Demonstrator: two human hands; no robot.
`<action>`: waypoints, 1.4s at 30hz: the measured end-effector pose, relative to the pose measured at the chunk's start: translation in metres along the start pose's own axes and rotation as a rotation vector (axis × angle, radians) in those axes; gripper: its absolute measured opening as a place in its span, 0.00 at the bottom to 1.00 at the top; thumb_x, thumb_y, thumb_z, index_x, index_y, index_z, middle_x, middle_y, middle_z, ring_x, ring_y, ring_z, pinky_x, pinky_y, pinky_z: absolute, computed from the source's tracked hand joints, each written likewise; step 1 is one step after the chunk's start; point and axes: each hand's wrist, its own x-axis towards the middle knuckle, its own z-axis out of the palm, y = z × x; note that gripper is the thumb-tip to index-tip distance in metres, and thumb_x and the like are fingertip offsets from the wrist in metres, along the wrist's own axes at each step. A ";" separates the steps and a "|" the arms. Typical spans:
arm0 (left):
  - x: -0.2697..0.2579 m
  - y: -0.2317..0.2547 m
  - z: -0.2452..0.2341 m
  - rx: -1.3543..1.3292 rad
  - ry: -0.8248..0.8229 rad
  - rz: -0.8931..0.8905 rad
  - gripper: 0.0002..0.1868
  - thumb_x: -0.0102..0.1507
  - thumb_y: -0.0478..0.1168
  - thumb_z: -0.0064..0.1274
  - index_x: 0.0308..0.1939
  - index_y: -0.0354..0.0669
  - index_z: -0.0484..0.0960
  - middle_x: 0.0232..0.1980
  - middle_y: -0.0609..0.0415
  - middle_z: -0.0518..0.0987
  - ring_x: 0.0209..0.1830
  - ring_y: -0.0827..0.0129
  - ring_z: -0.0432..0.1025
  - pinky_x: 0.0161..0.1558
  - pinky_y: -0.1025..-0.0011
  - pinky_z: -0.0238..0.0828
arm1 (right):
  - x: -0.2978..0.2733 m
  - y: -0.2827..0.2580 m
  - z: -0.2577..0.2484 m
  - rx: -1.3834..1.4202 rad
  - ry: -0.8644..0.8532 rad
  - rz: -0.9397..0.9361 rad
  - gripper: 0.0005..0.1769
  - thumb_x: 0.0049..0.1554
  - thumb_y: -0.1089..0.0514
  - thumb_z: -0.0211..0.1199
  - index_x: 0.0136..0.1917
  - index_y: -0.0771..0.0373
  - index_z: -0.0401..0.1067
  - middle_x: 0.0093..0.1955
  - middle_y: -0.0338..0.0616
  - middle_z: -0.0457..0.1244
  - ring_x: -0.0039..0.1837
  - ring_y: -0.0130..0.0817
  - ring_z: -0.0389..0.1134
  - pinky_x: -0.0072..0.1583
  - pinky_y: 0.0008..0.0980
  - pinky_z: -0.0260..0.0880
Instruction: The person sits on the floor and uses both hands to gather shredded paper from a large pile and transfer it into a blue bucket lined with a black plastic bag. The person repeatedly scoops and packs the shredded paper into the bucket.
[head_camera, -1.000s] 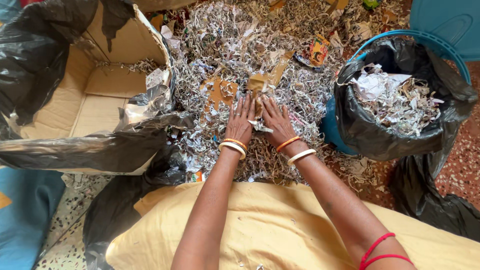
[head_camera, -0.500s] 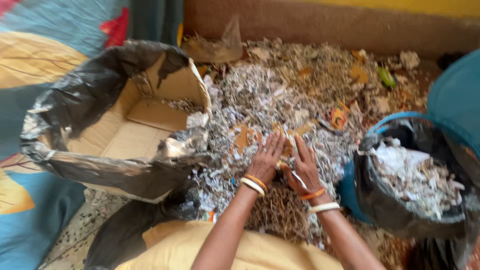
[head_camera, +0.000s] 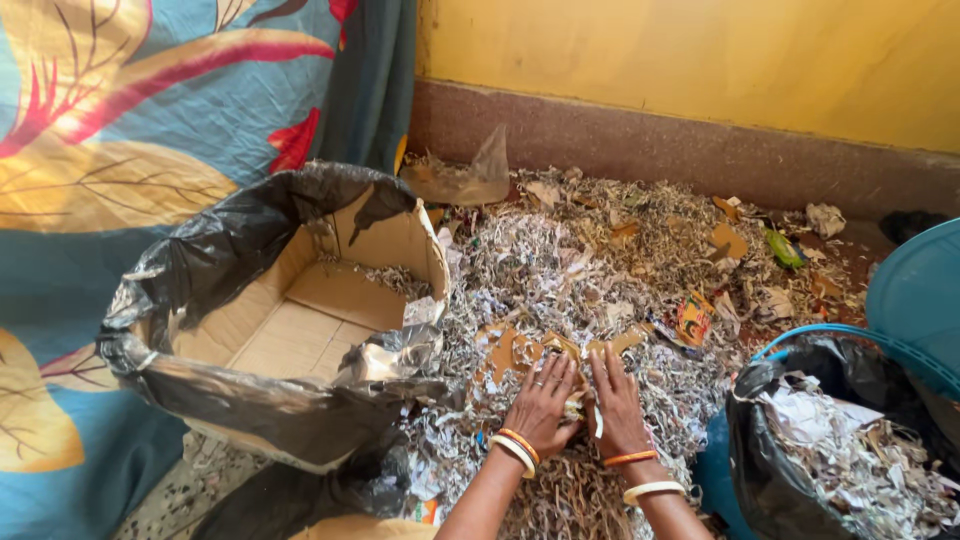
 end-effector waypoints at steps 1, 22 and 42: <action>0.001 -0.003 0.004 0.047 -0.014 -0.037 0.55 0.58 0.54 0.57 0.79 0.36 0.44 0.83 0.38 0.45 0.84 0.48 0.39 0.80 0.50 0.29 | -0.001 -0.001 0.007 -0.086 -0.059 0.046 0.36 0.66 0.46 0.44 0.83 0.53 0.43 0.86 0.54 0.34 0.84 0.55 0.37 0.77 0.63 0.40; -0.017 -0.027 0.090 0.140 -0.048 -0.099 0.43 0.56 0.21 0.41 0.78 0.34 0.55 0.80 0.36 0.56 0.80 0.46 0.49 0.78 0.52 0.37 | -0.035 0.016 0.056 0.009 -0.152 0.206 0.45 0.52 0.81 0.46 0.76 0.49 0.61 0.77 0.49 0.57 0.72 0.50 0.62 0.70 0.41 0.67; 0.106 -0.044 -0.085 0.293 0.371 0.037 0.47 0.55 0.17 0.37 0.79 0.37 0.48 0.82 0.39 0.55 0.82 0.49 0.50 0.79 0.54 0.46 | 0.136 -0.050 -0.084 0.066 0.186 -0.293 0.46 0.44 0.80 0.50 0.75 0.63 0.61 0.76 0.58 0.57 0.75 0.55 0.58 0.75 0.44 0.57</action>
